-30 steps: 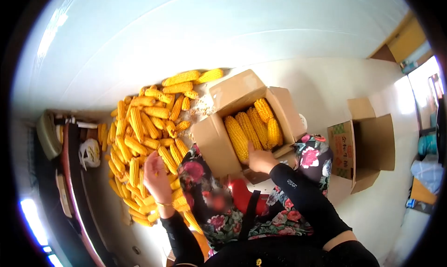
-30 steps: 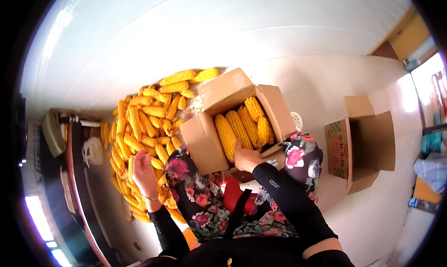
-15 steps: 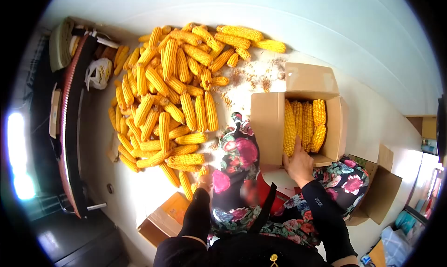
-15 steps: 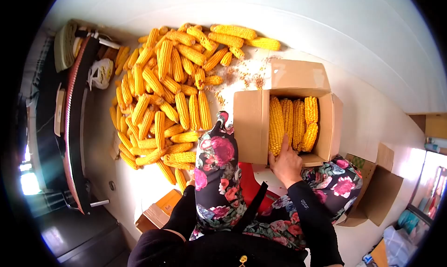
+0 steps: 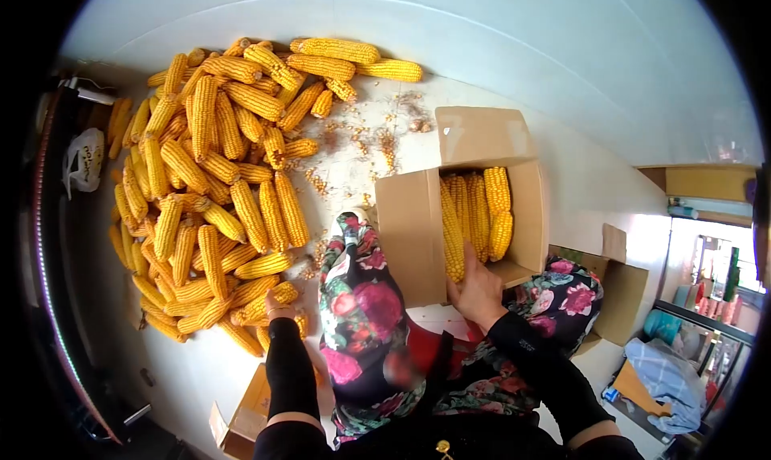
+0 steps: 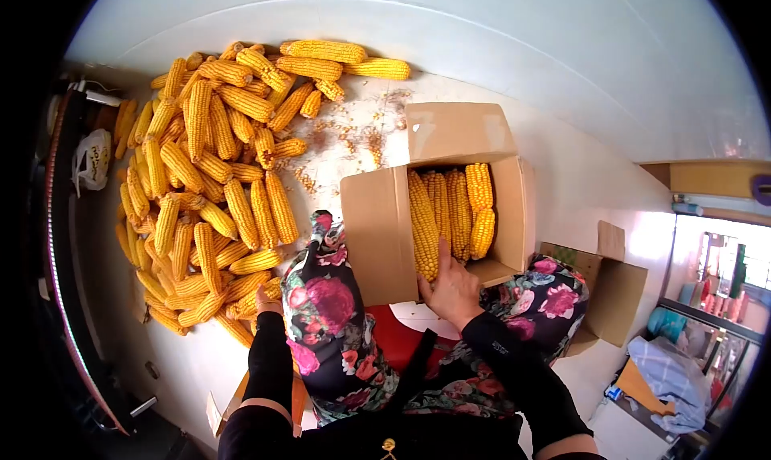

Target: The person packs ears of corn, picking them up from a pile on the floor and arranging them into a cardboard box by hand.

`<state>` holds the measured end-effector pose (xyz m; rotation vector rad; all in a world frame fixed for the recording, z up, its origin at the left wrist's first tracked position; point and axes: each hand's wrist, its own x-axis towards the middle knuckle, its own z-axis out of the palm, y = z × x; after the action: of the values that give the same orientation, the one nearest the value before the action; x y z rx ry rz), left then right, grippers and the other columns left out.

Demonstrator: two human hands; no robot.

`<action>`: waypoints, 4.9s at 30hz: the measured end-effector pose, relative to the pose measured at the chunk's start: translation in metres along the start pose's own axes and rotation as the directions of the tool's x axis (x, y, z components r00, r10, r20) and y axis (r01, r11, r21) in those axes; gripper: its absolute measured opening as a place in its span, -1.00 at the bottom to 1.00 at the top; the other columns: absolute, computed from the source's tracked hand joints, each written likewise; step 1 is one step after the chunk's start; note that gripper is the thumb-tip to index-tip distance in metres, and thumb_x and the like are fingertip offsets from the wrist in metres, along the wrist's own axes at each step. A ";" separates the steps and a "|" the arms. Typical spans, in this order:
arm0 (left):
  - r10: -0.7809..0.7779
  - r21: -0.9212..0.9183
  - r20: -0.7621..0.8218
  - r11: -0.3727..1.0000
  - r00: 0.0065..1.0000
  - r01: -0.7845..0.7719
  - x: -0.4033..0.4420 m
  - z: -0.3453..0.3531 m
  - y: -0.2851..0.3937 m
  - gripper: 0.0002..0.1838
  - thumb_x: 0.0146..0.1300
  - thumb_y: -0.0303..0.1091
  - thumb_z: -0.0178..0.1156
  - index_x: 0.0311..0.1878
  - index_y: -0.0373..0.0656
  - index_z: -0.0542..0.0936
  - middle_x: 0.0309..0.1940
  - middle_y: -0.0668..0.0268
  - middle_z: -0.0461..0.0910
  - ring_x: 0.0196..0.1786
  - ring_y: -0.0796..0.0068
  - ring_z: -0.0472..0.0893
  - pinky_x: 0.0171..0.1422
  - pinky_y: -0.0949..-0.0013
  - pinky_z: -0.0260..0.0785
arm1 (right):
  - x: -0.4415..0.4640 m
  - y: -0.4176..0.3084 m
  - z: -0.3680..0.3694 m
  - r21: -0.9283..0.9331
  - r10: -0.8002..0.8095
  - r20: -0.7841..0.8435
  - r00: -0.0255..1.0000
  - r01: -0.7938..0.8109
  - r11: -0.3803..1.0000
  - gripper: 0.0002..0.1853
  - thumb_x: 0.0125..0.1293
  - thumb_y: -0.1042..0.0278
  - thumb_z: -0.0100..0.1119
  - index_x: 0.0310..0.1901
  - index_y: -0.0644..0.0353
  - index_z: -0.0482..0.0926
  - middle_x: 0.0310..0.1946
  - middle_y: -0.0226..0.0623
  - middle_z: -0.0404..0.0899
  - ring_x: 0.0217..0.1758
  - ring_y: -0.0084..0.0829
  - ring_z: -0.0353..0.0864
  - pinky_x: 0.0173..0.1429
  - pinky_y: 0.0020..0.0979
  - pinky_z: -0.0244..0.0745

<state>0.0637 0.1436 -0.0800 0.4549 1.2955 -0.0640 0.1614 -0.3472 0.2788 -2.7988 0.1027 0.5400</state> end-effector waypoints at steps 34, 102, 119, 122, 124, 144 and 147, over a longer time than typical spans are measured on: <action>0.108 0.154 0.986 -0.325 0.125 -0.933 -0.438 0.362 -0.168 -0.36 0.38 -0.11 0.18 0.38 -0.27 0.28 0.21 -0.20 0.34 0.25 -0.18 0.36 0.38 0.00 0.20 | 0.011 0.043 -0.046 1.000 0.364 0.000 0.931 -0.011 0.028 -0.21 0.15 0.55 0.29 0.42 0.35 0.18 0.15 -0.03 0.50 0.17 -0.25 0.54 0.26 -0.33 0.41; -0.077 0.104 0.989 -0.231 0.124 -0.967 -0.519 0.351 -0.098 -0.53 0.27 -0.12 0.27 0.10 -0.25 0.49 -0.30 0.01 0.67 -0.26 0.11 0.70 -0.08 0.20 0.52 | -0.023 -0.030 -0.155 0.941 -0.321 -0.313 0.894 0.245 -0.235 -0.14 0.37 0.15 0.25 0.51 0.22 -0.05 0.34 -0.17 0.27 0.25 -0.40 0.38 0.30 -0.36 0.34; -0.589 -0.221 0.690 -0.725 0.420 -0.653 -0.419 0.395 -0.160 -0.46 0.31 0.03 0.16 0.25 -0.07 0.49 0.10 0.04 0.54 0.20 -0.02 0.48 0.32 0.07 0.30 | 0.050 0.045 0.003 0.247 0.333 -0.364 0.870 -0.255 0.935 -0.22 0.32 0.23 0.13 0.48 0.23 0.01 0.35 0.10 0.21 0.42 0.08 0.18 0.44 0.09 0.06; -0.497 -0.109 0.795 -0.681 0.348 -0.724 -0.414 0.399 -0.153 -0.48 0.30 -0.02 0.18 0.23 -0.11 0.50 0.10 0.04 0.54 0.18 -0.03 0.50 0.29 0.07 0.33 | 0.050 0.047 0.001 0.333 0.332 -0.456 0.826 -0.188 0.924 -0.33 0.33 0.26 0.12 0.41 0.26 0.15 0.33 0.09 0.24 0.40 0.08 0.21 0.43 0.07 0.08; -0.292 -0.049 0.938 -0.648 0.188 -0.760 -0.415 0.404 -0.147 -0.49 0.27 -0.11 0.24 0.21 -0.16 0.51 0.10 0.03 0.54 0.16 -0.05 0.51 0.26 0.06 0.37 | 0.046 0.044 0.004 0.341 0.309 -0.527 0.792 -0.136 0.930 -0.38 0.33 0.28 0.12 0.36 0.28 0.21 0.32 0.08 0.26 0.39 0.07 0.22 0.43 0.06 0.09; 0.277 0.794 0.531 -0.492 0.801 -0.356 -0.119 0.007 -0.021 -0.77 0.24 -0.31 0.05 -0.24 -0.15 0.68 -0.30 0.19 0.72 -0.30 0.22 0.69 -0.34 0.19 0.49 | 0.023 0.036 0.010 -0.058 0.013 -0.473 0.881 -0.046 0.997 -0.36 0.22 0.42 0.18 0.36 0.20 0.28 0.45 -0.05 0.15 0.54 -0.05 0.07 0.54 0.05 -0.03; 0.450 0.997 0.018 0.060 0.893 -0.051 -0.079 -0.044 -0.048 -0.82 0.31 -0.35 0.08 -0.16 -0.10 0.66 -0.19 0.27 0.71 -0.12 0.28 0.70 -0.18 0.24 0.54 | 0.021 0.036 0.011 -0.039 0.004 -0.491 0.871 -0.026 0.999 -0.35 0.20 0.43 0.20 0.36 0.23 0.28 0.44 -0.05 0.15 0.53 -0.02 0.09 0.55 0.02 -0.02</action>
<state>-0.0127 0.0996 -0.0282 2.0201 1.2727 -0.6546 0.1730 -0.3784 0.2517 -2.9125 0.2188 -0.1861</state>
